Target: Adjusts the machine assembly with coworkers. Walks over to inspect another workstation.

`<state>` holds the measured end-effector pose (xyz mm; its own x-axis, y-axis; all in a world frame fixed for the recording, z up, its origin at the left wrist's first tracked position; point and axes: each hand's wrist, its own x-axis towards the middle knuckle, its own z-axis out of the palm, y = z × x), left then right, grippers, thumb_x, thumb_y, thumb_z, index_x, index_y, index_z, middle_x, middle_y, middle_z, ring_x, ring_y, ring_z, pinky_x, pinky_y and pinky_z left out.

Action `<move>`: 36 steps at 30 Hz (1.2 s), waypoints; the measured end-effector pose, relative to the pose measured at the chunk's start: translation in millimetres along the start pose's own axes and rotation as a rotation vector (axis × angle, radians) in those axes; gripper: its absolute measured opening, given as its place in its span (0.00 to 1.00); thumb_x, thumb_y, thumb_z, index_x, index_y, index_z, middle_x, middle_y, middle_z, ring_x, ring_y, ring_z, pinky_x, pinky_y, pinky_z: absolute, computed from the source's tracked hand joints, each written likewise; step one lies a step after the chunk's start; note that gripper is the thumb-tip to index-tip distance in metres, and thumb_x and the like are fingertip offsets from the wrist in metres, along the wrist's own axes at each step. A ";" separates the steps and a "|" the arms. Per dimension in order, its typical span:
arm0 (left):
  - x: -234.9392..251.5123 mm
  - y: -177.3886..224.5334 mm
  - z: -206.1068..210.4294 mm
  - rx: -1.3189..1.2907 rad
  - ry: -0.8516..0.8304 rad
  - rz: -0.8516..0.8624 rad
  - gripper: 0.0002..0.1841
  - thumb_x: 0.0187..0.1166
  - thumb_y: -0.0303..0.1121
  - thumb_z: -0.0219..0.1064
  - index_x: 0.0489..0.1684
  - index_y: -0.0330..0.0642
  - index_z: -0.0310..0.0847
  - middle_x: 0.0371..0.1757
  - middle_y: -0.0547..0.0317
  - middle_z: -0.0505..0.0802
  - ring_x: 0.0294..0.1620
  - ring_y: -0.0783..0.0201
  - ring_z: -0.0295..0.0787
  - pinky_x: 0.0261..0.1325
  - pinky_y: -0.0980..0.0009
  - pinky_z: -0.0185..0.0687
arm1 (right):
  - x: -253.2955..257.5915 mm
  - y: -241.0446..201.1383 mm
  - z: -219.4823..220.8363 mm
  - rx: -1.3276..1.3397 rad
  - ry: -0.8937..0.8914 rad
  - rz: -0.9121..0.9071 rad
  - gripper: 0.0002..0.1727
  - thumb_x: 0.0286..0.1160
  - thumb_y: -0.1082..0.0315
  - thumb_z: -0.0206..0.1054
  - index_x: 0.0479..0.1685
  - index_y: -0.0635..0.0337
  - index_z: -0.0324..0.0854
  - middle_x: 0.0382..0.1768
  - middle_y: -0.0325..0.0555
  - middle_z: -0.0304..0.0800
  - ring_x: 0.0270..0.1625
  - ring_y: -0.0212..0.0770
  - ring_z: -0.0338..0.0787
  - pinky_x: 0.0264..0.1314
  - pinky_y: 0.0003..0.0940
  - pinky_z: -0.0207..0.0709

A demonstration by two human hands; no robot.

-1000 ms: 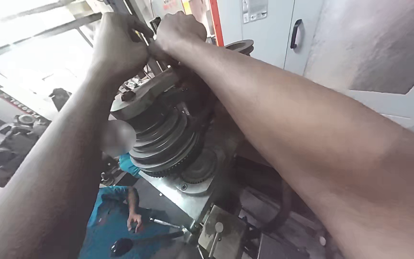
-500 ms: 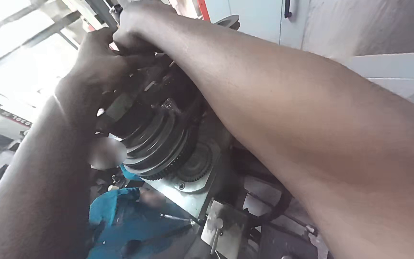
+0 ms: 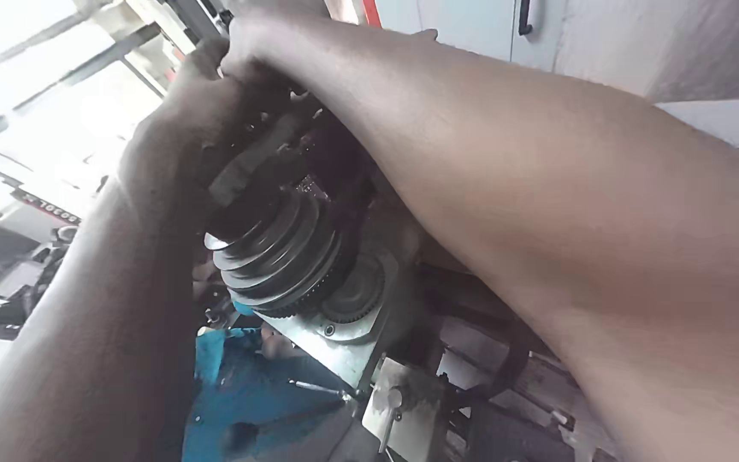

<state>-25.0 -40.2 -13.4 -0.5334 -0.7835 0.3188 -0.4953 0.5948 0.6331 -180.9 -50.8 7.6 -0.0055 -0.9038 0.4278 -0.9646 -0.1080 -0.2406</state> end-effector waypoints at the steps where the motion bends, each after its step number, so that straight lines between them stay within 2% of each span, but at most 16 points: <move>1: -7.4 11.6 8.5 -0.034 0.026 -0.038 0.33 0.78 0.50 0.73 0.82 0.54 0.67 0.55 0.57 0.94 0.52 0.62 0.96 0.54 0.59 0.95 | -24.3 -2.0 -12.0 0.000 0.014 0.029 0.34 0.68 0.29 0.57 0.46 0.48 0.91 0.52 0.51 0.92 0.56 0.55 0.90 0.48 0.67 0.77; 2: -15.1 21.6 14.6 -0.057 0.021 -0.059 0.31 0.80 0.47 0.71 0.82 0.54 0.66 0.55 0.58 0.92 0.52 0.63 0.93 0.56 0.61 0.92 | -53.9 -8.8 -30.3 0.028 -0.058 0.076 0.33 0.75 0.33 0.58 0.55 0.52 0.89 0.61 0.54 0.89 0.65 0.57 0.86 0.56 0.69 0.75; 3: -14.2 18.9 13.8 -0.106 -0.020 -0.014 0.32 0.80 0.42 0.72 0.83 0.50 0.66 0.58 0.55 0.92 0.55 0.60 0.94 0.56 0.59 0.94 | -73.6 -14.0 -40.0 0.047 -0.085 0.116 0.32 0.78 0.36 0.58 0.60 0.54 0.87 0.66 0.54 0.86 0.70 0.57 0.84 0.61 0.69 0.74; 4: -13.1 16.4 12.3 -0.139 -0.065 0.021 0.32 0.78 0.36 0.73 0.82 0.47 0.66 0.60 0.53 0.92 0.57 0.59 0.94 0.58 0.59 0.94 | -84.2 -16.1 -43.2 0.058 -0.088 0.130 0.31 0.78 0.38 0.58 0.59 0.55 0.87 0.66 0.54 0.86 0.70 0.56 0.84 0.61 0.67 0.74; 6: -16.9 22.5 18.7 -0.178 -0.021 -0.004 0.31 0.68 0.25 0.76 0.74 0.47 0.72 0.57 0.56 0.92 0.56 0.61 0.93 0.59 0.60 0.93 | -88.6 -14.1 -44.4 0.107 -0.098 0.121 0.28 0.78 0.41 0.59 0.52 0.58 0.88 0.60 0.54 0.88 0.65 0.54 0.86 0.58 0.63 0.76; 9: 2.4 -5.0 12.2 -0.213 -0.073 0.170 0.34 0.65 0.29 0.79 0.76 0.43 0.72 0.60 0.51 0.92 0.57 0.58 0.94 0.57 0.58 0.94 | -86.4 -9.9 -49.7 0.149 -0.139 0.069 0.27 0.82 0.44 0.59 0.50 0.60 0.87 0.56 0.54 0.87 0.60 0.52 0.86 0.56 0.60 0.76; 12: 6.7 -1.9 13.1 -0.216 -0.083 0.113 0.32 0.63 0.29 0.80 0.72 0.46 0.75 0.58 0.52 0.92 0.55 0.57 0.94 0.53 0.56 0.94 | -100.6 -9.4 -55.5 0.084 -0.078 0.043 0.27 0.81 0.44 0.59 0.57 0.59 0.86 0.62 0.55 0.86 0.68 0.55 0.84 0.60 0.64 0.73; 14: 4.4 -0.4 12.2 -0.179 -0.075 0.065 0.30 0.66 0.34 0.79 0.71 0.47 0.74 0.53 0.54 0.93 0.50 0.58 0.94 0.48 0.57 0.94 | -99.2 -6.4 -52.0 0.080 -0.010 0.016 0.31 0.76 0.42 0.63 0.67 0.57 0.84 0.65 0.57 0.87 0.69 0.58 0.84 0.61 0.67 0.75; 16: 4.1 0.6 11.1 -0.152 -0.051 0.037 0.32 0.66 0.34 0.77 0.73 0.48 0.71 0.51 0.53 0.93 0.47 0.57 0.95 0.43 0.59 0.93 | -102.0 -3.8 -52.2 0.128 0.019 -0.042 0.27 0.76 0.47 0.66 0.64 0.59 0.84 0.60 0.55 0.88 0.63 0.54 0.86 0.58 0.60 0.77; 18: 3.9 1.8 9.4 -0.120 -0.066 0.030 0.35 0.66 0.35 0.78 0.77 0.51 0.68 0.55 0.53 0.92 0.50 0.57 0.94 0.45 0.57 0.95 | -111.2 -2.0 -54.5 0.206 -0.033 -0.075 0.22 0.82 0.52 0.64 0.61 0.62 0.83 0.59 0.54 0.86 0.62 0.50 0.85 0.59 0.54 0.75; 20: 4.2 1.0 9.0 -0.121 -0.079 0.070 0.34 0.67 0.34 0.78 0.76 0.50 0.70 0.57 0.54 0.92 0.52 0.56 0.94 0.47 0.57 0.94 | -112.0 2.4 -51.2 0.255 -0.038 -0.088 0.22 0.82 0.52 0.64 0.60 0.61 0.83 0.58 0.52 0.86 0.61 0.47 0.85 0.58 0.51 0.76; 23: 5.4 -0.9 8.1 -0.152 -0.081 0.110 0.34 0.68 0.29 0.77 0.77 0.47 0.69 0.62 0.52 0.90 0.58 0.57 0.92 0.56 0.57 0.93 | -102.1 7.6 -43.3 0.272 0.001 -0.077 0.22 0.77 0.48 0.66 0.53 0.59 0.86 0.53 0.50 0.87 0.56 0.47 0.87 0.53 0.52 0.78; 25: 4.6 -1.4 7.3 -0.148 -0.065 0.093 0.35 0.68 0.27 0.76 0.79 0.47 0.67 0.65 0.52 0.89 0.60 0.56 0.92 0.57 0.57 0.94 | -97.6 10.0 -39.7 0.275 0.015 -0.086 0.22 0.76 0.46 0.66 0.48 0.57 0.87 0.51 0.50 0.88 0.55 0.48 0.87 0.52 0.54 0.78; 30: 3.8 -0.3 7.6 -0.162 -0.085 0.118 0.35 0.67 0.28 0.79 0.77 0.44 0.68 0.63 0.51 0.90 0.60 0.55 0.92 0.57 0.55 0.93 | -105.8 13.6 -41.2 0.301 0.003 -0.104 0.23 0.79 0.47 0.64 0.54 0.57 0.87 0.56 0.51 0.88 0.61 0.49 0.86 0.58 0.56 0.77; 33: 3.1 -0.2 7.7 -0.163 -0.104 0.157 0.33 0.68 0.25 0.75 0.76 0.41 0.68 0.61 0.51 0.89 0.58 0.57 0.91 0.59 0.58 0.92 | -111.6 13.9 -43.4 0.316 -0.015 -0.123 0.22 0.82 0.49 0.64 0.55 0.60 0.86 0.57 0.52 0.88 0.62 0.49 0.86 0.58 0.55 0.76; 36: 2.5 -0.4 7.1 -0.188 -0.098 0.159 0.31 0.68 0.23 0.74 0.73 0.40 0.69 0.59 0.52 0.90 0.57 0.58 0.92 0.59 0.59 0.91 | -107.6 13.1 -41.5 0.291 -0.014 -0.076 0.25 0.80 0.45 0.63 0.57 0.58 0.87 0.59 0.53 0.88 0.64 0.51 0.86 0.60 0.58 0.76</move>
<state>-31.1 -41.1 -17.9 -0.6630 -0.6561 0.3606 -0.2683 0.6579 0.7037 -203.8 62.2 -5.4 0.0690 -0.8939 0.4428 -0.8458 -0.2878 -0.4492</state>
